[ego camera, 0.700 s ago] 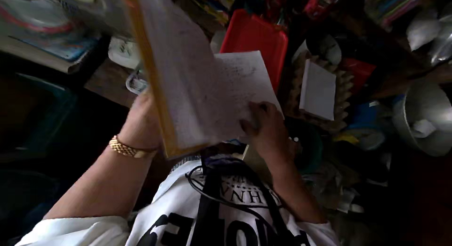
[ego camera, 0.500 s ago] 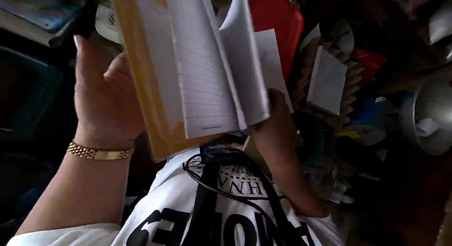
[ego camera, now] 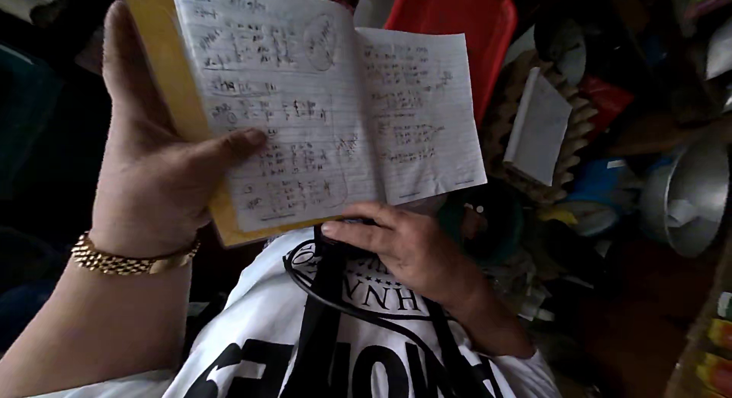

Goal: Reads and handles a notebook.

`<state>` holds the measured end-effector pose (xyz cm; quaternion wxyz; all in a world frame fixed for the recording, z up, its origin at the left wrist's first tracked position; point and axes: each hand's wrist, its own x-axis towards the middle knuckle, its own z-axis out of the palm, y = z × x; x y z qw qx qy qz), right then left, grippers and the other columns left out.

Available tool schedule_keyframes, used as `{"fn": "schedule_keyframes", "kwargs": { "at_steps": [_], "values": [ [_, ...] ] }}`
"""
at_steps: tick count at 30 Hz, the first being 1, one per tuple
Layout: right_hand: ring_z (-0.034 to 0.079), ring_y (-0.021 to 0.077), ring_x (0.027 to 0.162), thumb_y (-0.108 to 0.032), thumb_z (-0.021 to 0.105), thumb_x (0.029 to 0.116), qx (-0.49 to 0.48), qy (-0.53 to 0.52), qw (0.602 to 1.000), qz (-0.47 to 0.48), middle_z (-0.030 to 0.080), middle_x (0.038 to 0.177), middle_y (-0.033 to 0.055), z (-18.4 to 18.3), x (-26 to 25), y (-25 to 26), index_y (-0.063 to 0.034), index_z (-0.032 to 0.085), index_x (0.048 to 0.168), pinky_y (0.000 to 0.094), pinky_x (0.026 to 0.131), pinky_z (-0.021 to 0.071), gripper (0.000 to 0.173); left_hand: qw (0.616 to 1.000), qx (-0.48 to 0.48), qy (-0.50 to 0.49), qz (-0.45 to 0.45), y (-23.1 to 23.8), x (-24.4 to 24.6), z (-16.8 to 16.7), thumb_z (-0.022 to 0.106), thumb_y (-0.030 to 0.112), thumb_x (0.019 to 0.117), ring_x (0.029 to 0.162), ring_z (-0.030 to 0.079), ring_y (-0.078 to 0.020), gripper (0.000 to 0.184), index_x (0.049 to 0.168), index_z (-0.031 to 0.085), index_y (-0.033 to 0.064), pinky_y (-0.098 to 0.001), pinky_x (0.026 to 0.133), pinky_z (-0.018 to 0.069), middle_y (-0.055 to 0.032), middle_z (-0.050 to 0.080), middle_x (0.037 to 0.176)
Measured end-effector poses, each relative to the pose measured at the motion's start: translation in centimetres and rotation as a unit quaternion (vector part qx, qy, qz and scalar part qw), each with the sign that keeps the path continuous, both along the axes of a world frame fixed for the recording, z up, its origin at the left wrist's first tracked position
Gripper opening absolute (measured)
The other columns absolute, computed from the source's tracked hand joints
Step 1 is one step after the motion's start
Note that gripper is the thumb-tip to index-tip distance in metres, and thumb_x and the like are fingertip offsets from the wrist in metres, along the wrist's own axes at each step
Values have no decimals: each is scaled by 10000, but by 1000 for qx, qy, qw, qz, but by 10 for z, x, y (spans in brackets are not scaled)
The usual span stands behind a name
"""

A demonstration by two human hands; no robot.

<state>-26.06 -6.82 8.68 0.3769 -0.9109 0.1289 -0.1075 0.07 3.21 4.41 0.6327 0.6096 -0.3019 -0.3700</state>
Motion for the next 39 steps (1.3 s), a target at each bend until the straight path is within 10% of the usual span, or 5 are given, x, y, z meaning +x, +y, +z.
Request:
{"fn": "schedule_keyframes", "kwargs": {
  "at_steps": [5,13,18,27,39],
  "values": [
    [614,47,613,-66,518,1053,182,-57,971,-146,733,1197,22,13,-31,-9,-146,423,1548,211,504,524,511,996,-83,6,14,-30,-7,-14,737,-49,825,1247,624,-178,1069,1619,45,130,-359,1001,594,-54,496,1486],
    [587,39,684,-498,248,1108,188,-194,921,-280,643,911,-56,0,-49,-44,-176,647,1018,190,556,502,521,996,0,-86,11,-71,-5,-14,788,230,890,1258,614,-146,1098,1630,-19,150,-309,985,595,-110,391,1564],
    [645,87,672,-458,216,1113,226,-251,892,-302,667,843,-61,-1,-53,-56,-222,648,930,272,602,585,526,870,97,-484,4,-63,-19,20,526,427,1028,1499,247,-500,660,1571,379,84,-709,1181,159,-290,301,1612],
    [495,84,432,-262,269,1130,197,-202,894,-349,542,696,-48,1,-28,-52,-203,367,1504,248,388,493,391,681,-90,-703,-186,-76,-73,23,372,230,1106,1206,622,-395,360,1289,638,72,-636,1046,415,-160,651,1312],
    [707,105,833,-154,252,1070,341,-261,849,-309,723,1019,-56,-10,-48,-58,-247,636,1254,311,778,617,436,679,-85,-693,-225,-81,-69,11,365,190,1108,1085,655,-385,347,1241,642,28,-635,995,425,-177,665,1213]
  ]
}}
